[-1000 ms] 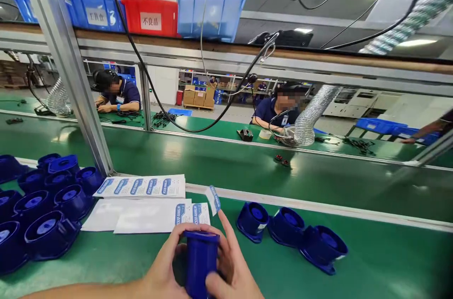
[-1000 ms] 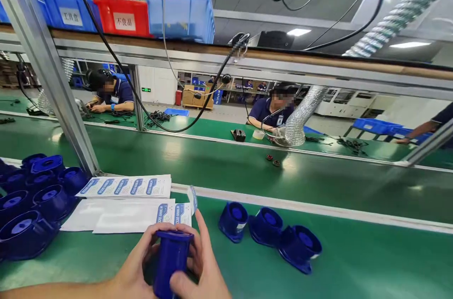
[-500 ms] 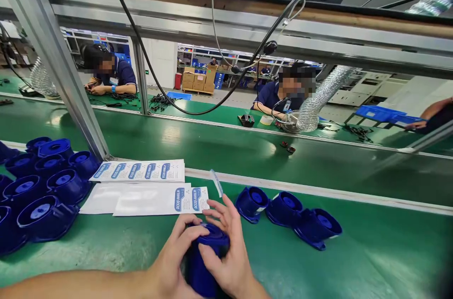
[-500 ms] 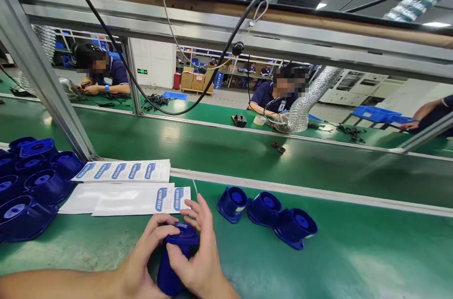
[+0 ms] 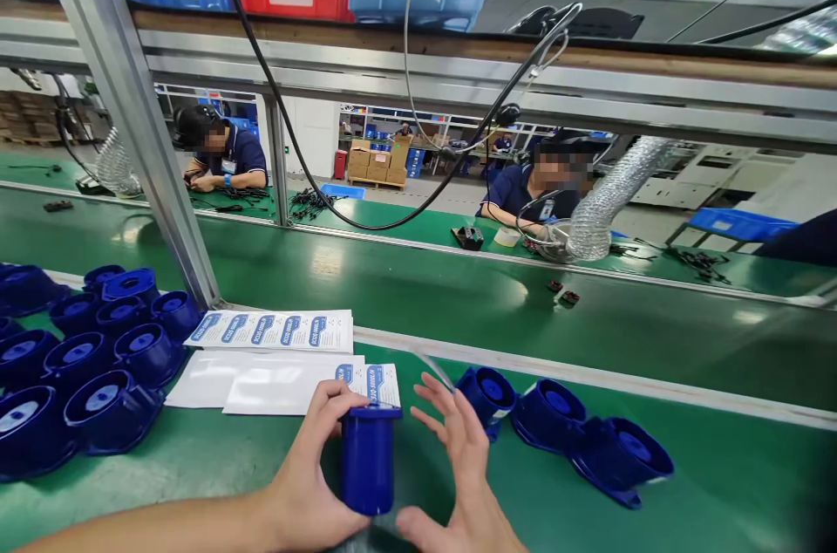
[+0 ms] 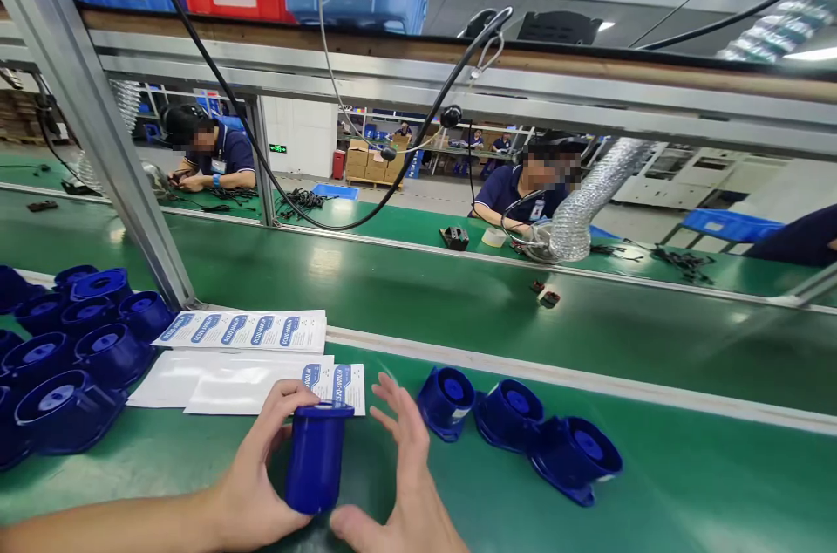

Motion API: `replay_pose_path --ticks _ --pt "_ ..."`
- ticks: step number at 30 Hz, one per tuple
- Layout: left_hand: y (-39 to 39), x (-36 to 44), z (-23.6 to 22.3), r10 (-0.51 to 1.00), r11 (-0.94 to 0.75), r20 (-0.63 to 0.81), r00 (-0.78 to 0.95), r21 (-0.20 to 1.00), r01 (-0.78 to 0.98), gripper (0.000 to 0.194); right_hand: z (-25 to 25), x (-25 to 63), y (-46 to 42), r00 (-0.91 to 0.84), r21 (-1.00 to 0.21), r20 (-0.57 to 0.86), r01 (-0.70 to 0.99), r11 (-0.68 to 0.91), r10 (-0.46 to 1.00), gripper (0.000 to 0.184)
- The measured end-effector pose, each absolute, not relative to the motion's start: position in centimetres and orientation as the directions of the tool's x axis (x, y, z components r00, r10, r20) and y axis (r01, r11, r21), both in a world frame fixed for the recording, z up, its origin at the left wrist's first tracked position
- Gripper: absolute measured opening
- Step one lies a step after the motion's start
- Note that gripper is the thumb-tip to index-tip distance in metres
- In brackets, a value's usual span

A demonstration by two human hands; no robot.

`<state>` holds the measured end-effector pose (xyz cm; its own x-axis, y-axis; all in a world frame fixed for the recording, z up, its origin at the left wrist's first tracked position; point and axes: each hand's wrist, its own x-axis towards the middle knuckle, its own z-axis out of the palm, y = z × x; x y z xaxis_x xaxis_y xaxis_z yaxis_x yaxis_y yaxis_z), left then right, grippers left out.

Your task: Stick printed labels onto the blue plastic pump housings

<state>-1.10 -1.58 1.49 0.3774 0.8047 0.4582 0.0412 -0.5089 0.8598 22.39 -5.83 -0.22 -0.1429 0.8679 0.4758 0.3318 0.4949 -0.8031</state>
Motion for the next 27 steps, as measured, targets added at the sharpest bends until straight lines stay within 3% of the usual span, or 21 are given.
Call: replay_pose_path --ticks 4,9,16,20,22,24,27 --pt "-1.8 -0.5 0.3 0.716 -0.605 0.54 0.442 0.796 0.006 0.087 0.5 21.1 -5.8 -0.021 -0.833 0.456 0.342 0.435 0.89 0.097" --pt "-2.6 0.0 -0.8 0.61 -0.718 0.611 0.505 0.695 0.026 0.088 -0.4 18.1 -5.7 0.101 -0.882 0.408 0.301 0.363 0.907 0.092" --pt "-2.7 0.0 1.0 0.756 -0.576 0.495 0.428 0.814 0.075 0.086 -1.5 17.6 -6.1 -0.1 -0.886 0.298 0.342 0.314 0.949 0.102" --pt "-2.3 -0.8 0.8 0.726 -0.64 0.547 0.416 0.759 0.119 0.088 -1.2 19.0 -7.2 -0.193 -0.894 0.183 0.375 0.244 0.964 0.129" --pt "-2.2 -1.1 0.9 0.743 -0.625 0.527 0.413 0.767 0.145 0.093 -0.2 19.9 -7.4 -0.166 -0.89 0.192 0.386 0.243 0.967 0.134" --pt "-2.1 -1.1 1.0 0.782 -0.567 0.478 0.4 0.812 0.139 0.096 1.0 20.9 -7.1 -0.064 -0.871 0.325 0.37 0.325 0.944 0.117" --pt "-1.9 -0.9 1.2 0.801 -0.511 0.432 0.415 0.854 0.097 0.094 2.9 22.2 -6.5 0.199 -0.766 0.579 0.465 0.445 0.79 0.053"
